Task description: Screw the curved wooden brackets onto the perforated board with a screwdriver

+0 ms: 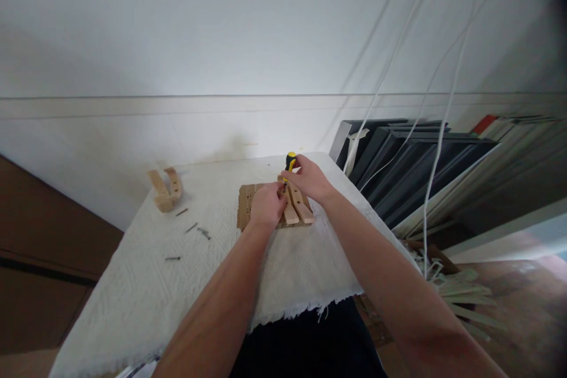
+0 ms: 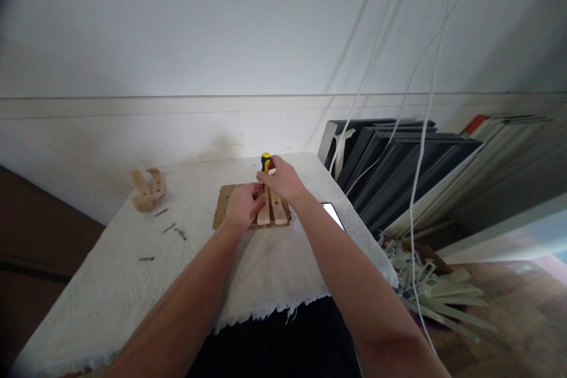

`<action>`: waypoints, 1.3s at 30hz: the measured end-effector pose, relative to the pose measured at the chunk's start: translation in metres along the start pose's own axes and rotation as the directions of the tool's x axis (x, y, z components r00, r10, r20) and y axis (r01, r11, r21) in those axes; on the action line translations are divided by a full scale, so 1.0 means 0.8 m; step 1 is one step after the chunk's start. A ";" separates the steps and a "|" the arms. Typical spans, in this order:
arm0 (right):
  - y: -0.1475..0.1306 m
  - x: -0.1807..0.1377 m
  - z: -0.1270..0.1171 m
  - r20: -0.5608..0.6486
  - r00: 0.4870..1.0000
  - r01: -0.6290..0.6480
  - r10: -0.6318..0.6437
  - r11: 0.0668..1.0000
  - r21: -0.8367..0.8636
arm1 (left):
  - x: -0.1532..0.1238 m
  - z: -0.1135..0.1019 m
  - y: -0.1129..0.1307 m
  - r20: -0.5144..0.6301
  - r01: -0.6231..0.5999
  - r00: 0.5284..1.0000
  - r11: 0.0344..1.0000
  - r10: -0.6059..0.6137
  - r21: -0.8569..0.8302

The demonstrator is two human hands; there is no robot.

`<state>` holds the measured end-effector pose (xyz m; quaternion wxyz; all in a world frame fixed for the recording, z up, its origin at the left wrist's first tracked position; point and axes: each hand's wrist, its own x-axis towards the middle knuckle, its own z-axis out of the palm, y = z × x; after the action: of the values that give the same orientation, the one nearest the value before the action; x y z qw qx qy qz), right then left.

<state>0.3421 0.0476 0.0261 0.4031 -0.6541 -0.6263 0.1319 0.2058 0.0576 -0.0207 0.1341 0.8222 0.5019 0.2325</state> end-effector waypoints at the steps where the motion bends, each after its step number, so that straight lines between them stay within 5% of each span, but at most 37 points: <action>1: -0.001 0.000 -0.002 0.030 0.999 0.016 -0.017 1.000 0.018 | 0.000 0.000 -0.001 0.000 -0.006 1.000 1.000 0.006 0.002; 9: -0.005 0.003 -0.002 -0.008 1.000 0.020 -0.021 0.997 -0.081 | -0.002 -0.004 0.000 -0.002 -0.031 1.000 0.999 0.031 0.014; 17: 0.000 0.005 -0.010 0.124 0.991 0.048 -0.058 0.995 0.082 | -0.001 -0.007 0.001 0.028 -0.033 0.999 0.999 0.032 0.016; 23: -0.008 0.002 -0.012 -0.033 0.998 -0.055 0.051 0.990 -0.130 | -0.001 -0.008 0.002 0.047 -0.018 0.999 1.000 0.018 -0.004; 28: -0.004 -0.004 -0.014 0.099 0.995 0.022 -0.021 1.000 -0.010 | 0.000 -0.008 0.001 0.042 -0.047 0.998 0.999 0.047 0.004; 33: -0.004 -0.004 -0.008 -0.046 0.998 -0.048 0.041 0.986 -0.162 | 0.000 -0.008 0.001 0.049 -0.052 0.997 0.999 0.051 0.009; 39: -0.001 -0.002 -0.005 0.084 0.993 0.077 -0.082 0.995 0.066 | 0.000 -0.010 0.001 0.062 -0.061 0.996 0.998 0.060 0.018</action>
<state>0.3440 0.0443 0.0289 0.4010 -0.6093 -0.6642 0.1634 0.2020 0.0571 -0.0134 0.1342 0.8452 0.4745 0.2060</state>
